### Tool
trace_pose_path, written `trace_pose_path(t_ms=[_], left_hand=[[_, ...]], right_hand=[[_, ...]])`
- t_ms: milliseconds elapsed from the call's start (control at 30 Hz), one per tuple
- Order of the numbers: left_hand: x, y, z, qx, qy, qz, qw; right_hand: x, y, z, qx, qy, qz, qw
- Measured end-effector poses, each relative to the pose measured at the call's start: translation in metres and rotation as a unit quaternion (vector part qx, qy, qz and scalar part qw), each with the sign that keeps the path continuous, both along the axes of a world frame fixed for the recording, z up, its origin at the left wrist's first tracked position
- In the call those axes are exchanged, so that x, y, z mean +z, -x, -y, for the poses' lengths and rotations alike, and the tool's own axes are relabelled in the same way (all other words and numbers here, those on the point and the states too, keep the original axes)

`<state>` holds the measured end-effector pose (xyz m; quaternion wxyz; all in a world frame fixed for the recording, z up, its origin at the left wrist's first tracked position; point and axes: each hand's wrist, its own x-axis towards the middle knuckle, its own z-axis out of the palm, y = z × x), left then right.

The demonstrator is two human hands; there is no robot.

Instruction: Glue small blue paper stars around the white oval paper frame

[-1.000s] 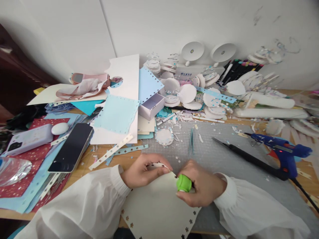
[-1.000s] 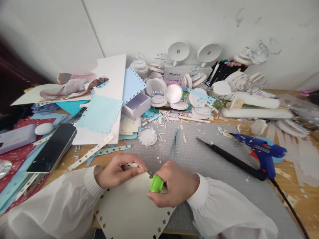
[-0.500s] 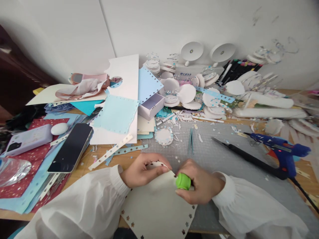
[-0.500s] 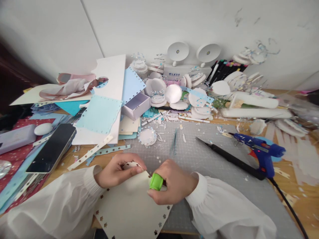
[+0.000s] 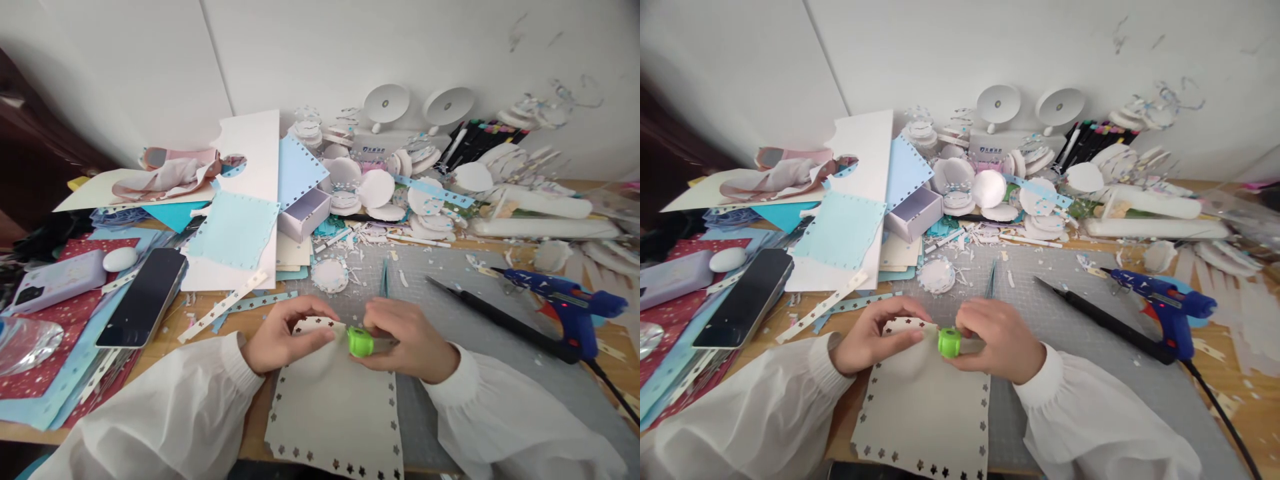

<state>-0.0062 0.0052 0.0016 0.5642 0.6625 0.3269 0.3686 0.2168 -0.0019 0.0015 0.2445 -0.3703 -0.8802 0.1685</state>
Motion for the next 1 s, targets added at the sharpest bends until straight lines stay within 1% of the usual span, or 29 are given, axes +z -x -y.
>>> trace_pose_path(t_ms=[100, 200, 267, 333, 433, 567, 733, 833, 933, 1000], left_hand=[[-0.0004, -0.0001, 0.0002, -0.04, 0.044, 0.024, 0.998], [0.0002, -0.0001, 0.0013, -0.064, 0.08, 0.046, 0.994], [0.0011, -0.0002, 0.0017, -0.063, 0.082, 0.054, 0.993], [0.002, -0.0003, 0.0014, -0.055, 0.072, 0.056, 0.994], [0.0025, -0.0001, 0.0011, -0.05, 0.067, 0.058, 0.995], [0.0014, 0.0011, 0.0023, -0.064, 0.073, 0.053, 0.994], [0.0009, 0.0023, 0.0018, -0.085, 0.068, 0.041, 0.993], [0.0014, 0.0017, 0.0009, -0.077, 0.048, 0.035, 0.995], [0.0006, -0.0004, 0.002, -0.043, -0.007, 0.015, 0.999], [-0.0006, -0.0024, 0.0036, -0.019, -0.044, 0.001, 0.999]], right_hand=[[-0.0025, 0.0009, 0.0013, -0.01, -0.032, -0.02, 0.999], [-0.0034, 0.0003, 0.0029, -0.017, -0.029, -0.032, 0.999], [-0.0035, -0.0003, 0.0031, -0.015, -0.018, -0.035, 0.999], [-0.0039, -0.0006, 0.0026, 0.004, -0.018, -0.036, 0.999], [-0.0053, -0.0001, 0.0018, 0.036, -0.046, -0.041, 0.997], [-0.0079, 0.0022, 0.0018, 0.062, -0.085, -0.047, 0.993], [-0.0093, 0.0025, 0.0021, 0.072, -0.053, -0.041, 0.995], [-0.0083, 0.0022, 0.002, 0.053, -0.053, -0.063, 0.995], [-0.0068, 0.0048, 0.0035, 0.015, -0.073, -0.091, 0.993], [-0.0064, 0.008, 0.0059, -0.001, -0.084, -0.092, 0.992]])
